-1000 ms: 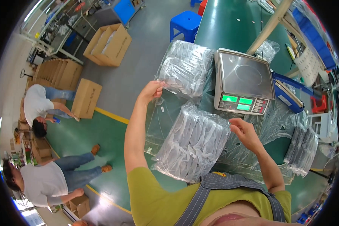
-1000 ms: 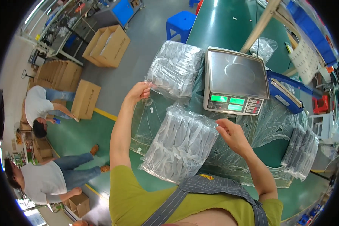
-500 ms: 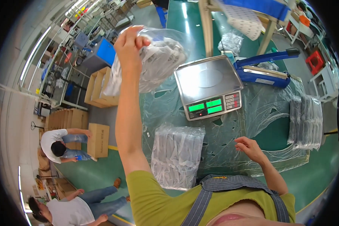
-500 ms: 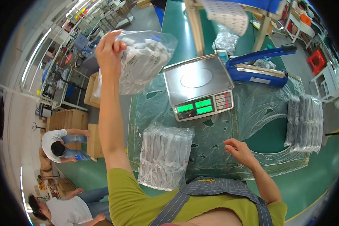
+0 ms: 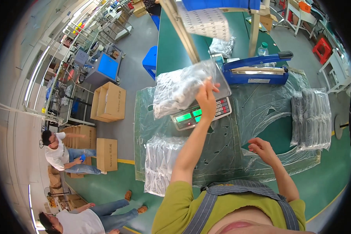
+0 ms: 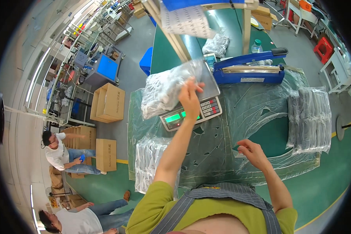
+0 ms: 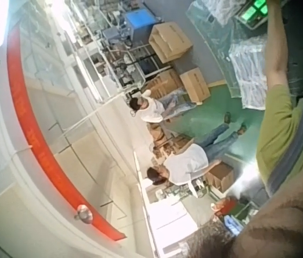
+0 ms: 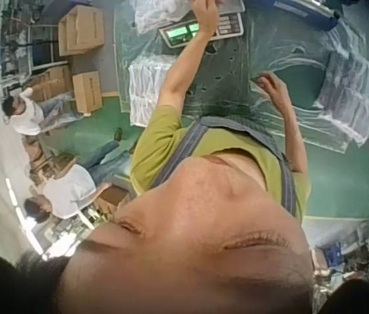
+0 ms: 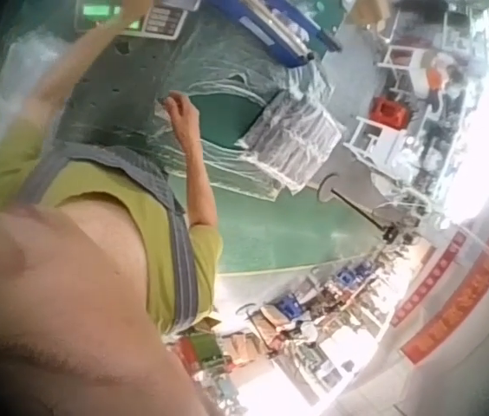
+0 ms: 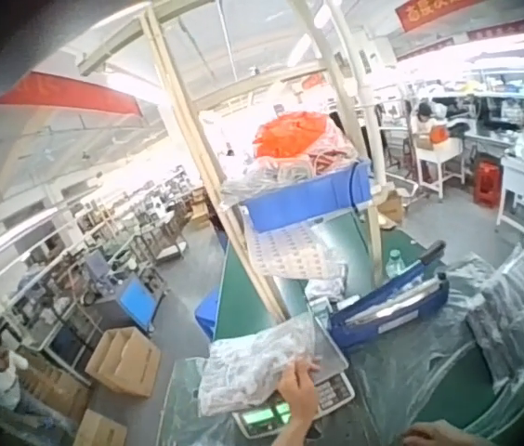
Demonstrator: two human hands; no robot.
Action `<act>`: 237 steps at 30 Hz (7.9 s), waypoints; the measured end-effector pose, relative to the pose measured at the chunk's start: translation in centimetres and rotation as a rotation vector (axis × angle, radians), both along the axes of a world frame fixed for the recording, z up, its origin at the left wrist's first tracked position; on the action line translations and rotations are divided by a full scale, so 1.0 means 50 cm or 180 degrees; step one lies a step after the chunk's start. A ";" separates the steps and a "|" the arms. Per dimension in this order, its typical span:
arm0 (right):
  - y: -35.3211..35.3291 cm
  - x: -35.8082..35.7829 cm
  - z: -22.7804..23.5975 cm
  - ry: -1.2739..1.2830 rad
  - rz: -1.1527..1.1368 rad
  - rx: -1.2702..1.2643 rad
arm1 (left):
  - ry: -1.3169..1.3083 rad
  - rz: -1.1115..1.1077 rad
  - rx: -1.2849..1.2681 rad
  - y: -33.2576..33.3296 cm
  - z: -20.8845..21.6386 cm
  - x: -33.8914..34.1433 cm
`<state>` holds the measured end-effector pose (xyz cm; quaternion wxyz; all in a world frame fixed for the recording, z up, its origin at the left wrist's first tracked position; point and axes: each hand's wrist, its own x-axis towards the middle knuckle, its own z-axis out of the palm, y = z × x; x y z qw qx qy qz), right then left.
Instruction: Weighing plastic bags of items on an electronic scale and sealing them using a manual heat sealer.
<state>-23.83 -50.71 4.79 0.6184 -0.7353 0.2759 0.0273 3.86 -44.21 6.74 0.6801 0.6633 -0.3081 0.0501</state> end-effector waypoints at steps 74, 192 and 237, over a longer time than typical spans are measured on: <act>-0.098 0.353 0.250 -0.3073 -0.1430 -0.3128 | 0.1523 -0.1380 -0.0575 0.022 0.165 0.094; -0.547 0.111 -0.134 -0.1176 -0.2181 0.0252 | -0.1005 -0.0773 0.1012 -0.391 -0.062 0.036; -0.682 0.284 -0.145 -0.0645 -0.2112 -0.4684 | -0.1668 -0.1249 0.2958 -0.472 -0.078 0.095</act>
